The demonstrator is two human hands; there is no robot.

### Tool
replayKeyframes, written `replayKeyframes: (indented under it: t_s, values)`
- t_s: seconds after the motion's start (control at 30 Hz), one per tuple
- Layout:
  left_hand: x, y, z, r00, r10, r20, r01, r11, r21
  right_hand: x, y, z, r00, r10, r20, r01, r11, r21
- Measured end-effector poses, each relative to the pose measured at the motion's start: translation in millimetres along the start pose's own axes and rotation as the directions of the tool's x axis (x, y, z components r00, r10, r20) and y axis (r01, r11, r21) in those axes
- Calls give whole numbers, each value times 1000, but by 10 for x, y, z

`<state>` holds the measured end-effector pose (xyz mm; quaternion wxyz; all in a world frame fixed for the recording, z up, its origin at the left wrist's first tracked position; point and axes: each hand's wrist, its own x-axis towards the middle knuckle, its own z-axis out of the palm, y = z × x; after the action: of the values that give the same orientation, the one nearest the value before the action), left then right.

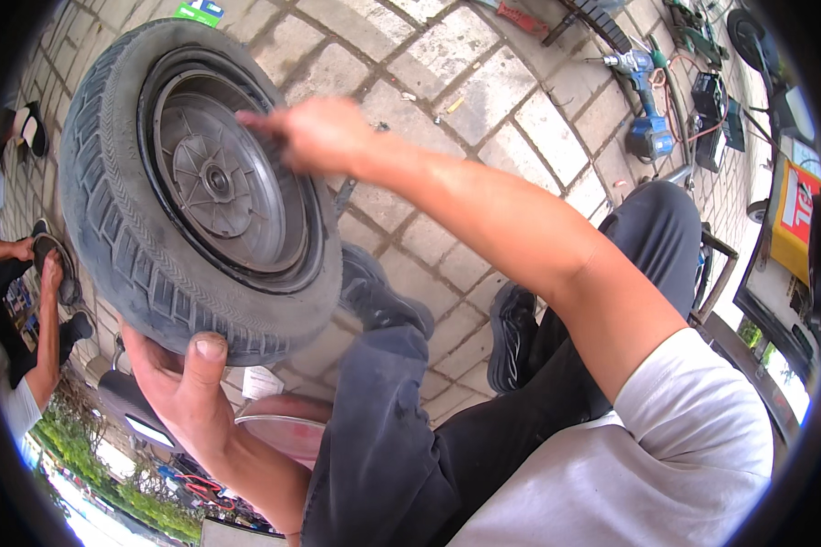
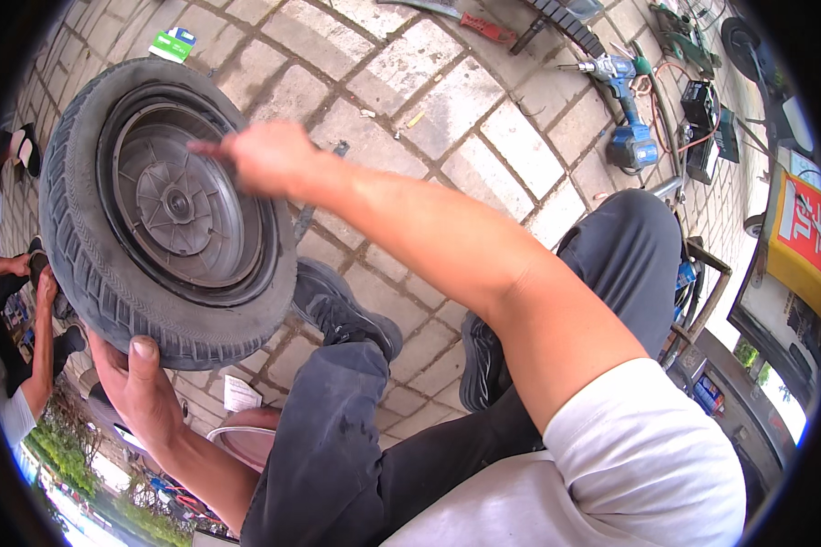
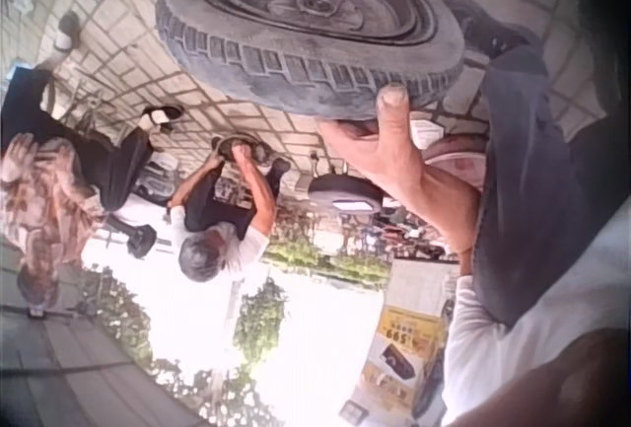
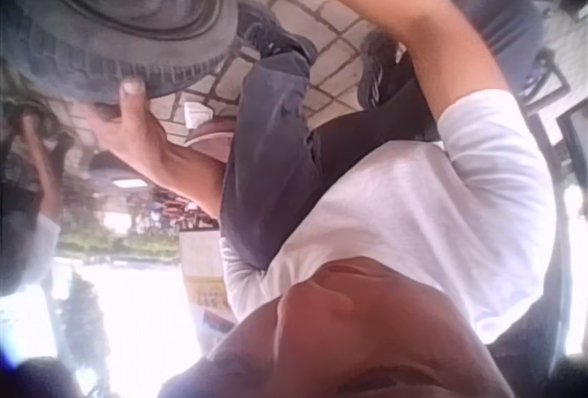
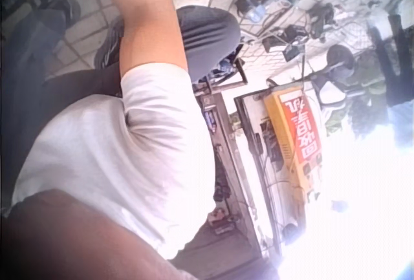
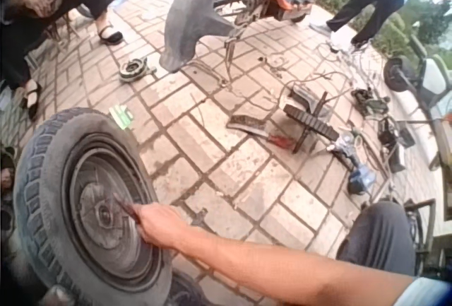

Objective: The person sits on the floor and uses a tire iron to pry a tire off its rim. They then use a hammer and a screwdriver to remove the wheel hub bearing from the center of the rim.

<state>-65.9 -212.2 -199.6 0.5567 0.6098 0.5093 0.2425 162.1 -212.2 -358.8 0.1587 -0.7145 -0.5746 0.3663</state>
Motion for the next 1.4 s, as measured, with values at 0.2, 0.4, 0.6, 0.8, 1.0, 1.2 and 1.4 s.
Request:
replayKeyframes:
  t_s: [0.2,0.4,0.6,0.8,1.0,1.2,1.4]
  values:
    - [-27,2,-8,999,-22,-28,21,999,-26,4,-144,214,952,-304,-28,299,910,289]
    - [-102,-23,84,997,-30,-74,27,999,-47,124,236,44,856,-65,-514,81,997,9]
    - [-153,121,167,994,32,-104,-32,999,-4,-226,60,127,994,40,-106,29,815,578]
    - [-33,180,80,999,-23,22,23,1000,7,-269,125,402,984,-42,-175,70,985,159]
    - [39,265,73,999,-51,-12,51,999,8,-386,-133,500,961,-275,-29,276,950,145]
    - [-86,151,45,997,-9,74,9,1000,-5,-271,30,422,944,-190,-269,250,945,212]
    - [-6,140,81,998,60,1,-60,998,13,-232,187,352,860,-39,-509,182,955,234]
